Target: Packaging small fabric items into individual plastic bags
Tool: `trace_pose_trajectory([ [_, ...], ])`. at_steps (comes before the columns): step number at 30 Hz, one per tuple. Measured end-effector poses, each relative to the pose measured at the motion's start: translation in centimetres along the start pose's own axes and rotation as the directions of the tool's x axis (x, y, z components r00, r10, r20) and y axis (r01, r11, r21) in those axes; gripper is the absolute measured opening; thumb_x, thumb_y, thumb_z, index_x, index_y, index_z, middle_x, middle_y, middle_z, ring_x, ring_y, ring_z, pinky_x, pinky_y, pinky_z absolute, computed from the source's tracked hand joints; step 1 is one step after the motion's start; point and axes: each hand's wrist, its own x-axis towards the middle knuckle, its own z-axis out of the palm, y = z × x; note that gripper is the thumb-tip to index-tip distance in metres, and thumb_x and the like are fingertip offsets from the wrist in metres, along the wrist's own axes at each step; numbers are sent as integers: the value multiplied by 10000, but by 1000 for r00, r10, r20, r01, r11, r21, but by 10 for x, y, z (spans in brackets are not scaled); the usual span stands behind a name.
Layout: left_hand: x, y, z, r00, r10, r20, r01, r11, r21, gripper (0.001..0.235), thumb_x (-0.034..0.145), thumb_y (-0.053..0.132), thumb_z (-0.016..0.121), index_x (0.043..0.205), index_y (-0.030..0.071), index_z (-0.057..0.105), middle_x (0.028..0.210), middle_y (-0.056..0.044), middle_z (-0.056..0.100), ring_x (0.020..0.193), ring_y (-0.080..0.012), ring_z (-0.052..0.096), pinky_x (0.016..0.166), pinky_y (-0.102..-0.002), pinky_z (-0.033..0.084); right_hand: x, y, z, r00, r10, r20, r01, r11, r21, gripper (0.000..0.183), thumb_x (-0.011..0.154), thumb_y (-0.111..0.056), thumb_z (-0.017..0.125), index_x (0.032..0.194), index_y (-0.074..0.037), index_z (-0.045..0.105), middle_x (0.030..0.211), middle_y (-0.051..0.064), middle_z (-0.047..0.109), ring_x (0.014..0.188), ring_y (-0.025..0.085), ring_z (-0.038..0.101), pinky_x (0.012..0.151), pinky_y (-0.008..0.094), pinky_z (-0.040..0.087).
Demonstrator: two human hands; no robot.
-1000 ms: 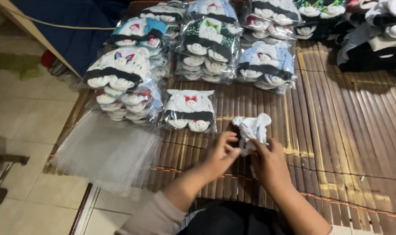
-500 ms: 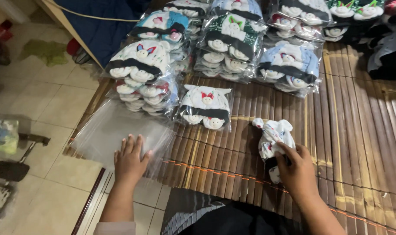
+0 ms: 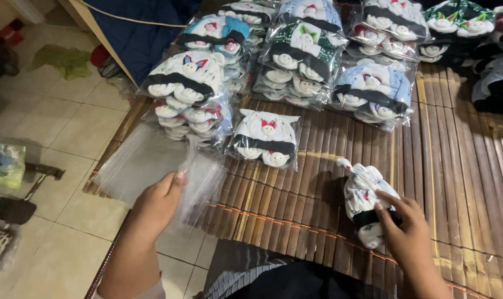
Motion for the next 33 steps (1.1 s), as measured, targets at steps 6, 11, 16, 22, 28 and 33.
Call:
trace_pose_trajectory([
  [6,-36,64,-4,577,713,-399,-701,683,206,262,1041,210,495,1181,32,627,914,-146,751,599,-298,670,525,-439,518,-8,-2,-24,998,-12,-67,13,1000,15,312,948,-124,695,1250,-71,750,1187,145,651,1018,268,627,895,365,489],
  [11,-54,154,61,355,862,-361,-820,472,322,583,865,116,705,1404,27,501,957,-34,695,883,-213,633,769,-453,469,-13,14,-42,991,-38,-128,34,999,-31,321,971,-123,675,1281,-69,737,1163,164,629,1010,287,609,885,379,473],
  [16,-62,209,152,188,919,-346,-900,302,315,447,987,326,603,1287,-4,640,1219,-184,706,1150,-359,666,1087,-590,365,-22,27,-58,981,27,-191,-24,1000,17,328,1001,-104,656,1319,-62,724,1127,142,627,971,264,594,845,356,456],
  [22,-6,211,270,241,970,37,-929,220,297,623,976,435,529,1459,49,453,1452,-209,539,1350,-379,511,1062,-754,364,-28,60,-67,950,-9,-312,-1,999,-32,327,992,-67,679,1315,-45,724,1127,159,579,1027,281,569,905,371,447],
  [28,19,190,290,292,904,311,-943,218,250,920,870,655,573,1553,86,336,1628,-147,325,1519,-326,247,1148,-719,194,-30,86,-70,949,11,-314,-42,995,-90,325,976,-133,692,1293,-79,742,1047,143,570,913,272,567,817,358,456],
  [33,22,186,275,205,912,357,-969,138,203,764,901,617,595,1475,140,430,1625,-212,286,1524,-384,207,1146,-728,186,-27,87,-72,945,31,-326,-51,997,-55,292,961,-122,698,1245,-74,747,1122,139,579,988,264,578,861,351,461],
])
